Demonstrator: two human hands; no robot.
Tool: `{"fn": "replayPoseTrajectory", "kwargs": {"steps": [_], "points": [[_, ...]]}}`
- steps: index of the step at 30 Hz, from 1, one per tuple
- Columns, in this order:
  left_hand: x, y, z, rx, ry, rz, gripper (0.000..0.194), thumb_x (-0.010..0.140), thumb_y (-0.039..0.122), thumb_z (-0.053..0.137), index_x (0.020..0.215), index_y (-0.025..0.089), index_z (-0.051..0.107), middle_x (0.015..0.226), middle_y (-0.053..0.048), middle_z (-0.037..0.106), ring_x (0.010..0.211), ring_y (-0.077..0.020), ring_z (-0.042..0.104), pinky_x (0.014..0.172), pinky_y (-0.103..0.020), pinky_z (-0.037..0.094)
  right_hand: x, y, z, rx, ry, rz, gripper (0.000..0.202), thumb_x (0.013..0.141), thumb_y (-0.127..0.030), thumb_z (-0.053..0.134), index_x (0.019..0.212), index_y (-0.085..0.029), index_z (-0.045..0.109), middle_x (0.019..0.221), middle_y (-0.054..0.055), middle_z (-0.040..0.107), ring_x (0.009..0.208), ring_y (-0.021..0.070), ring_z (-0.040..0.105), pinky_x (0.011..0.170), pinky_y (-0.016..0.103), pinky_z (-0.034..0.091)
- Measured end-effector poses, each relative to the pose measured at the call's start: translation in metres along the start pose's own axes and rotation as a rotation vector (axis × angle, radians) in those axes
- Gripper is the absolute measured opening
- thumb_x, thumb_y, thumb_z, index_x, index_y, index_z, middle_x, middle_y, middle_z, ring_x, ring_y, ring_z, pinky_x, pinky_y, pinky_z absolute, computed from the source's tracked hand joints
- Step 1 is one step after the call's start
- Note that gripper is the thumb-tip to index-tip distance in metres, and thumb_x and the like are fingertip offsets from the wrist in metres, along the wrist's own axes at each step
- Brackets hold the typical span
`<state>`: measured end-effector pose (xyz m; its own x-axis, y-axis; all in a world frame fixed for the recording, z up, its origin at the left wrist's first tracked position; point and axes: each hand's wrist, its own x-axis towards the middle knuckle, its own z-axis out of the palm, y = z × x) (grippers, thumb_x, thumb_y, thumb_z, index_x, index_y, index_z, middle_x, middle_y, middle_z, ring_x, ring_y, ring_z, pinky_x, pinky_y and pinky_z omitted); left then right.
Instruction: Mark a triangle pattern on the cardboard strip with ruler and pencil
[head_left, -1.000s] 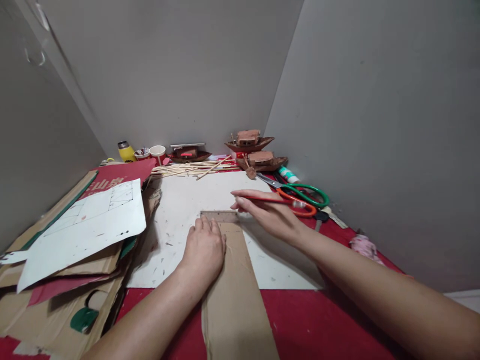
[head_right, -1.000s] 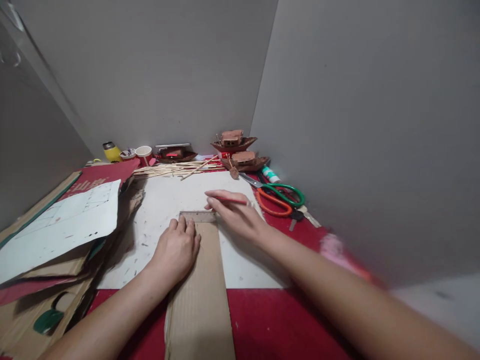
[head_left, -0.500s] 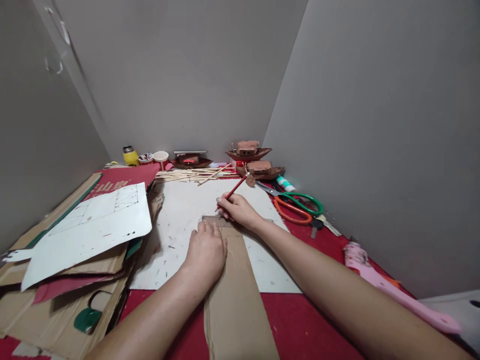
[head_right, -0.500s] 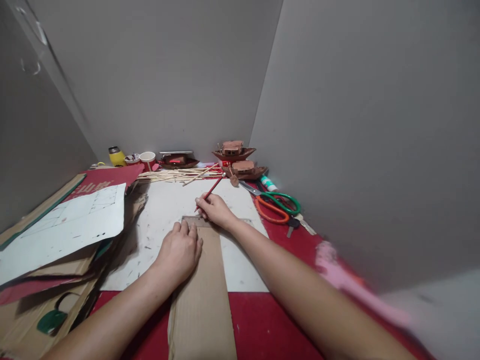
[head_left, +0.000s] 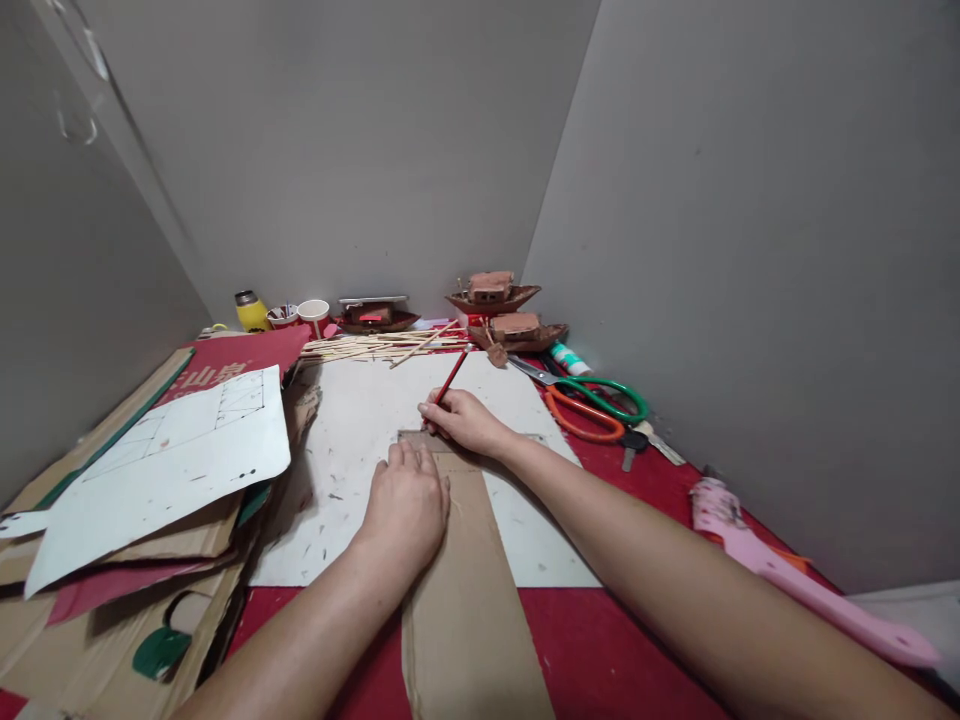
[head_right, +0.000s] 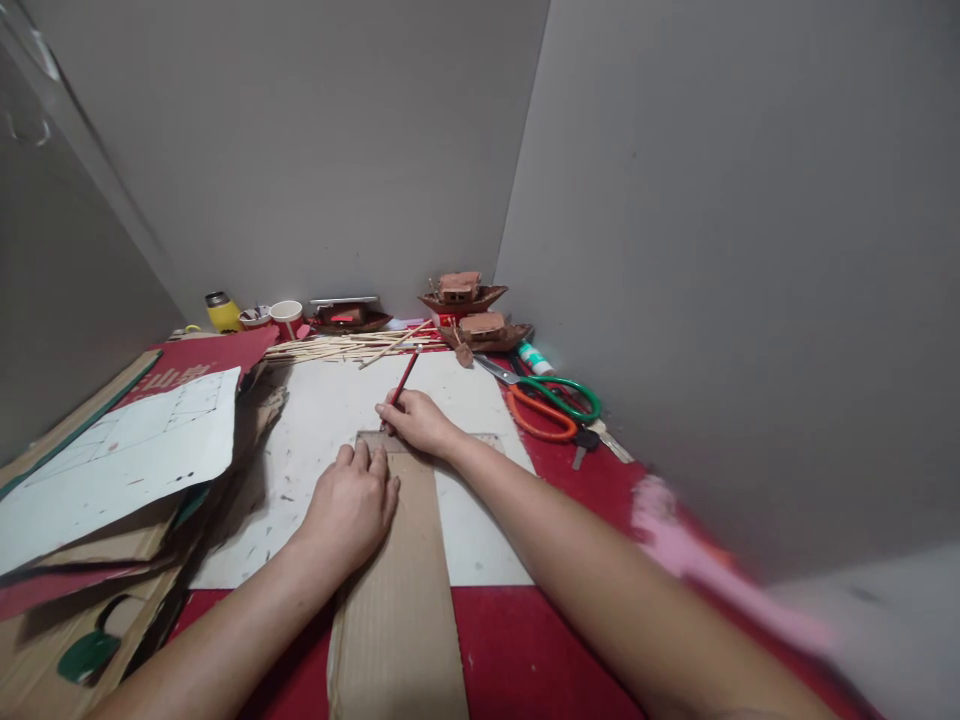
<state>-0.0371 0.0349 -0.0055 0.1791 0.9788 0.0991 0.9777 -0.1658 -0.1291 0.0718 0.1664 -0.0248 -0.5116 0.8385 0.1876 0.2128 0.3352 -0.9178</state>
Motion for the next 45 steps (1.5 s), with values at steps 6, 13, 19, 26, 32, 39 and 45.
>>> {"fn": "replayPoseTrajectory", "kwargs": {"steps": [6,13,19,26,32,39,45], "points": [[-0.0003,0.0001,-0.0002,0.002,-0.007,0.009,0.048,0.099,0.028,0.041,0.135,0.000,0.054,0.129,-0.028,0.060,0.116,-0.0365,0.057,0.089,-0.045,0.050,0.0004,-0.0001,-0.0004,-0.035,-0.014,-0.021,0.024,0.086,-0.035,0.055,0.068,-0.020,0.055,0.056,-0.003,0.057,0.053,0.0123,0.050,0.058,0.025,0.040],[0.0000,0.0002,-0.0011,-0.002,-0.002,0.013,0.047,0.099,0.028,0.041,0.133,-0.001,0.055,0.127,-0.027,0.062,0.113,-0.0354,0.058,0.087,-0.043,0.051,0.0007,0.0005,0.0035,-0.068,0.005,-0.058,0.021,0.085,-0.030,0.057,0.066,-0.020,0.054,0.059,-0.002,0.060,0.058,0.0137,0.054,0.062,0.026,0.042],[-0.0003,0.0002,-0.0011,0.001,-0.001,0.002,0.047,0.099,0.029,0.042,0.133,0.001,0.057,0.127,-0.026,0.062,0.115,-0.0346,0.058,0.089,-0.042,0.050,-0.0021,0.0008,0.0035,-0.063,0.052,-0.069,0.022,0.086,-0.032,0.053,0.067,-0.020,0.053,0.058,-0.001,0.058,0.056,0.0143,0.053,0.060,0.027,0.043],[0.0002,0.0002,0.0003,-0.006,-0.006,0.009,0.048,0.099,0.030,0.042,0.134,0.000,0.056,0.127,-0.027,0.062,0.115,-0.0347,0.058,0.089,-0.043,0.050,-0.0041,-0.0007,0.0021,-0.086,0.023,-0.088,0.023,0.086,-0.031,0.053,0.066,-0.020,0.054,0.057,-0.002,0.058,0.055,0.0136,0.053,0.061,0.027,0.043],[0.0005,0.0004,0.0012,-0.013,-0.006,0.015,0.049,0.099,0.028,0.041,0.135,-0.002,0.054,0.127,-0.027,0.062,0.115,-0.0359,0.057,0.089,-0.044,0.050,-0.0026,0.0032,0.0066,-0.120,0.048,-0.107,0.020,0.084,-0.028,0.057,0.066,-0.020,0.055,0.061,-0.001,0.061,0.061,0.0151,0.056,0.065,0.027,0.043],[0.0000,0.0005,0.0005,-0.005,0.016,0.012,0.045,0.098,0.029,0.042,0.130,0.001,0.059,0.122,-0.025,0.065,0.112,-0.0346,0.058,0.087,-0.043,0.051,-0.0057,0.0007,0.0035,-0.101,0.066,-0.111,0.023,0.088,-0.029,0.053,0.067,-0.020,0.055,0.061,0.000,0.062,0.059,0.0149,0.057,0.064,0.027,0.045],[-0.0005,0.0005,0.0010,0.016,0.034,0.019,0.047,0.098,0.028,0.041,0.132,-0.001,0.056,0.124,-0.026,0.064,0.110,-0.0337,0.059,0.084,-0.041,0.051,-0.0067,-0.0014,0.0064,-0.118,0.056,-0.123,0.021,0.085,-0.028,0.058,0.066,-0.020,0.057,0.062,0.001,0.064,0.062,0.0167,0.059,0.067,0.028,0.045]]}}
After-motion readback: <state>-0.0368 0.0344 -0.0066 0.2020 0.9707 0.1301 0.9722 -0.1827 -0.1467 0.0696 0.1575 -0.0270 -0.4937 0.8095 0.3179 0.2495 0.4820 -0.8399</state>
